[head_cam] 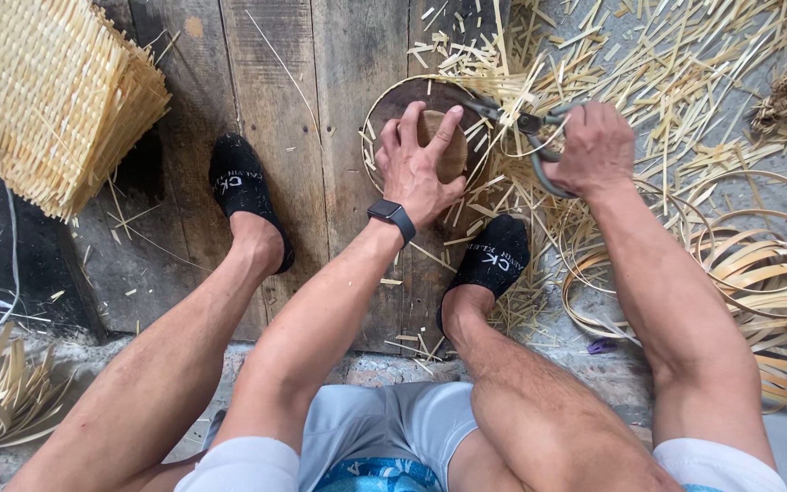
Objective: The person sits on the floor of a bamboo craft workshop and assembles round woven bamboo trays. They trim the protruding ends of a square woven bamboo mat with scissors, bend a thin bamboo rim ring around the mat, press the assembly into a round wooden mold, and fit the rim to shape the tray.
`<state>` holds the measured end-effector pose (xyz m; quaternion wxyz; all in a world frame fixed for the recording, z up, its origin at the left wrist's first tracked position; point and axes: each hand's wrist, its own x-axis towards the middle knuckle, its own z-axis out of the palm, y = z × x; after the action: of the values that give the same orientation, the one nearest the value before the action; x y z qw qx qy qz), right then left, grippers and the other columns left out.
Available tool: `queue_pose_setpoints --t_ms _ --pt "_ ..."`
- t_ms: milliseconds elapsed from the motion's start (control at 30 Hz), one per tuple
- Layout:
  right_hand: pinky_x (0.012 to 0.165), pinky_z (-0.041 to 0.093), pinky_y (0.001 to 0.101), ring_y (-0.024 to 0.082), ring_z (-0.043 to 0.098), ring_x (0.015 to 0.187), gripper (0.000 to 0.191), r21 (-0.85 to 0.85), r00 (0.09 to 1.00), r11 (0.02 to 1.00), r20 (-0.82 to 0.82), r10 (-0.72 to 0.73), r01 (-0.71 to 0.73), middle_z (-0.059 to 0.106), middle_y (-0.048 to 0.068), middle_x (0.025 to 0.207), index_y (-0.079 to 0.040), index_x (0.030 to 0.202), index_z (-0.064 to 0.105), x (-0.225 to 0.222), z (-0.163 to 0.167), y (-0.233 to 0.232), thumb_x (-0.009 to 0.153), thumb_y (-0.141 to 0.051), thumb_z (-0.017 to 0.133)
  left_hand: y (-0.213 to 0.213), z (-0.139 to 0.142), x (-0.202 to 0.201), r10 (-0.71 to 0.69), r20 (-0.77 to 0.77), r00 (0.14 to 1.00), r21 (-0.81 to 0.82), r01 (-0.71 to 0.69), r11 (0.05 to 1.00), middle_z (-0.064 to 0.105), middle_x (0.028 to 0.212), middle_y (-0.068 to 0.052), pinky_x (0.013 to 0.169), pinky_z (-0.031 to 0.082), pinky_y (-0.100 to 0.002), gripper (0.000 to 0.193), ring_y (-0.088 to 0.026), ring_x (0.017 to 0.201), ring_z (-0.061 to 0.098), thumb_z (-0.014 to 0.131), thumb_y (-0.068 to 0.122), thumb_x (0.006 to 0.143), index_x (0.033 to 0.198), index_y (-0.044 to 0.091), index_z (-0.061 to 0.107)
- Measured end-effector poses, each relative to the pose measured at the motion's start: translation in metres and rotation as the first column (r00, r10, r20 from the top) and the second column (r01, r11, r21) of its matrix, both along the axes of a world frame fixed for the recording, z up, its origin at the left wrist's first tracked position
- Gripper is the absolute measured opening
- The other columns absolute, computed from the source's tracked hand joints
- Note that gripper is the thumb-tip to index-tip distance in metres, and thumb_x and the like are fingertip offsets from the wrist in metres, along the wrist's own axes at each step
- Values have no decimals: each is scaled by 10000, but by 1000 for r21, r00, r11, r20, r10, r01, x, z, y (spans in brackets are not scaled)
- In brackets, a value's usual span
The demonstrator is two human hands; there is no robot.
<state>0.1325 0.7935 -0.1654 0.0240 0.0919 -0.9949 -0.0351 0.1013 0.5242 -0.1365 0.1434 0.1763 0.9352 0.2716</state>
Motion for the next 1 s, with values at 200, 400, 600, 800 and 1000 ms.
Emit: queue_pose_setpoints --t_ms 200,400,600,800,1000 --pt "559 470 307 145 496 653 240 37 971 998 229 -67 60 517 27 726 -92 781 547 -9 6 -10 903 -283 627 -16 7 -18 -322 42 946 -41 324 945 359 1522 -92 1117 297 -601 983 -414 1402 300 886 229 530 1426 408 522" --pt "680 504 410 191 561 725 421 -166 627 658 538 -564 734 577 55 834 -71 910 582 -6 5 19 913 -434 795 -23 2 -32 -357 120 926 59 353 934 380 1478 -116 1114 227 -640 1010 -414 1376 300 930 313 536 1452 328 504" --pt "955 450 453 306 487 1134 797 -197 430 385 503 -750 902 456 183 1229 26 1262 506 -9 9 12 679 -321 923 -24 -23 -73 245 151 958 72 -258 963 545 1377 -94 1155 387 -504 571 -312 1317 472 752 497 923 1422 254 614" --pt "838 569 325 151 690 916 330 -524 537 118 825 -175 843 718 67 1082 -84 1181 692 -14 18 -53 894 -228 768 4 -24 -95 370 359 857 -24 -387 922 552 1165 -85 1020 402 -466 334 -295 1151 491 767 519 818 1052 289 828" --pt "512 551 262 115 645 598 182 -599 578 -107 797 -177 793 713 61 765 31 924 729 -24 -16 -63 888 -127 811 35 -27 -99 360 321 876 17 -386 922 607 974 0 952 410 -460 297 -239 1067 556 793 534 759 956 316 838"
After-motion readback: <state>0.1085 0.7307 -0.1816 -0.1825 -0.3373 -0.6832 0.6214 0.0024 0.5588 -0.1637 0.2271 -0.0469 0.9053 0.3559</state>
